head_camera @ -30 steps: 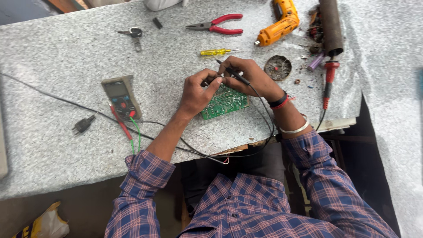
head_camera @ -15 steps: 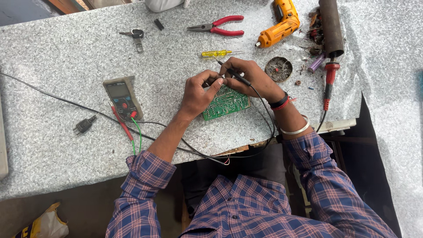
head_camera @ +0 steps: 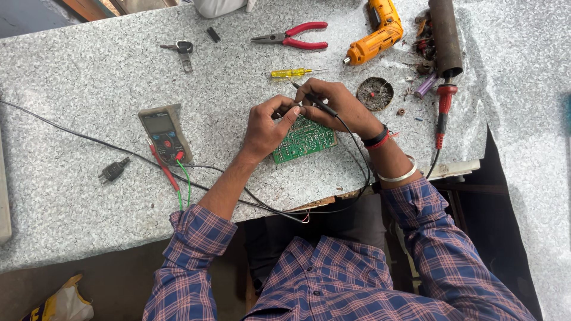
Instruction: The person uses a multimeter probe to test points on a green circuit board, then flips the board and uses a screwdriver to tighten screws on its metal casing. The person handles the board and tools throughout, with a multimeter and other tools visible on the workbench.
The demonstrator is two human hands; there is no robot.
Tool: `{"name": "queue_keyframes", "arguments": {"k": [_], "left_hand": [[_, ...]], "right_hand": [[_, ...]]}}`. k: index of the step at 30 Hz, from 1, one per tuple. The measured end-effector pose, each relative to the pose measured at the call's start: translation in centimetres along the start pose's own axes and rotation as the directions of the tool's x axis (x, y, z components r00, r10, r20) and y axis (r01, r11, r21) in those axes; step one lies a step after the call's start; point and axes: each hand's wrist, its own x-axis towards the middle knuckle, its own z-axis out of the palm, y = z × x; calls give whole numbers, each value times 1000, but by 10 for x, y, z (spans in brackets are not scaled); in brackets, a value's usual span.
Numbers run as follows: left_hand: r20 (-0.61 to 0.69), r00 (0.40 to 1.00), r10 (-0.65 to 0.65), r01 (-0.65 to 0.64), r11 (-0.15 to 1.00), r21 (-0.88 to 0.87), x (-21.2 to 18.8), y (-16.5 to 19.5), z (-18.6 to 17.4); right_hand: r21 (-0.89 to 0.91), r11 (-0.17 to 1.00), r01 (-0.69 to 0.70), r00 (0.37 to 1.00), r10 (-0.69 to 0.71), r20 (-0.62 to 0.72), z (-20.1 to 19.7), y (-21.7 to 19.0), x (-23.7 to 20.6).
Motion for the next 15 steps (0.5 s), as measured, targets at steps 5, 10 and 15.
{"name": "queue_keyframes", "arguments": {"k": [5, 10, 15], "left_hand": [[-16, 1000, 19, -19, 1000, -17, 0, 2, 1], [-10, 1000, -1, 1, 1000, -12, -1, 5, -1], [-8, 999, -39, 39, 999, -13, 1, 7, -1]], "right_hand": [[-19, 999, -30, 1000, 30, -1, 0, 0, 0], [1, 1000, 3, 1000, -3, -4, 0, -2, 3], [11, 1000, -25, 1000, 25, -9, -1, -4, -2]]}}
